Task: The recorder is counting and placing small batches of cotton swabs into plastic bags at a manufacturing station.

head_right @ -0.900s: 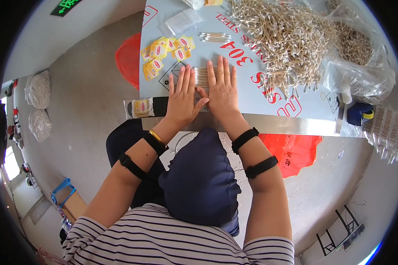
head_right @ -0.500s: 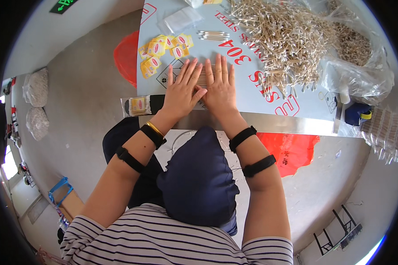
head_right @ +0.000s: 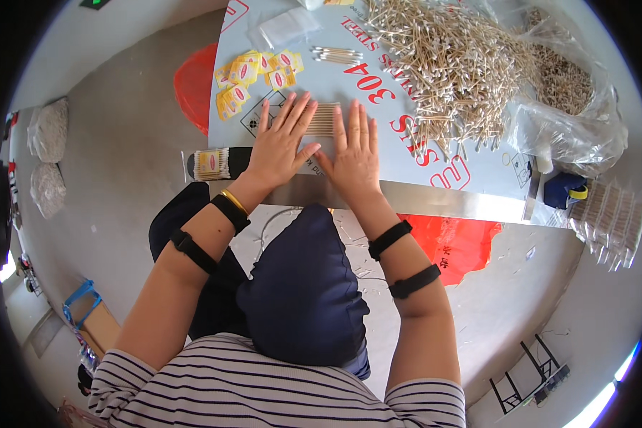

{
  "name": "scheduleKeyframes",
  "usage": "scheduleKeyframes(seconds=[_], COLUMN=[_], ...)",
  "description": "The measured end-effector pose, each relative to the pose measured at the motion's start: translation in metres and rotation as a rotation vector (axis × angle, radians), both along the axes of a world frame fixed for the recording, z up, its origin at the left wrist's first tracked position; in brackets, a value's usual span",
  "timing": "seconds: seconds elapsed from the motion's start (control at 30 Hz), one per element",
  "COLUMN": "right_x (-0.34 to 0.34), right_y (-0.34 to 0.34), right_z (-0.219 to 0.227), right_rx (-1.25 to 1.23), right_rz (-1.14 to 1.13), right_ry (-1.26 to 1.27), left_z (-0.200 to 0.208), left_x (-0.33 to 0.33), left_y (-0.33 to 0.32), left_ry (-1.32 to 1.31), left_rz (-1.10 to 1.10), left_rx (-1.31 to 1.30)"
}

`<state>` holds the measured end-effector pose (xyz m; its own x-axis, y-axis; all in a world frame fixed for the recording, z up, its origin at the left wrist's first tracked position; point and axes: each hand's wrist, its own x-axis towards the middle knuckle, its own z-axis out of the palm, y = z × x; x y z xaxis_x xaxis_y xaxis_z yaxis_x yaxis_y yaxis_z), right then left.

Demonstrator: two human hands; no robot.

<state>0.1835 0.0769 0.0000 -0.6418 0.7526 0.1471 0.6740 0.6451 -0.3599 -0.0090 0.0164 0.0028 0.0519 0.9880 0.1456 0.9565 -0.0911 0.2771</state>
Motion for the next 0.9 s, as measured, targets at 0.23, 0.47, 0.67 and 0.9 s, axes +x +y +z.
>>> scheduleKeyframes(seconds=[0.23,0.47,0.67,0.9], right_x=[-0.028,-0.026,-0.053,-0.095], right_y=[0.006,-0.007,-0.047,-0.081], right_z=[-0.008,-0.009,-0.005,-0.006], right_rx=[0.102,0.052,0.032,0.055], right_rz=[-0.002,0.017,0.091,0.163], right_ry=[-0.066,-0.099,-0.064,-0.091], left_z=[0.002,0.04,-0.008,-0.012], left_x=[-0.008,-0.059,-0.14,-0.124], left_y=[-0.002,-0.06,-0.142,-0.119], left_ry=[-0.088,-0.487,-0.331,-0.797], left_rz=[-0.045,0.289,0.656,1.024], left_rx=[0.024,0.23,0.285,-0.066])
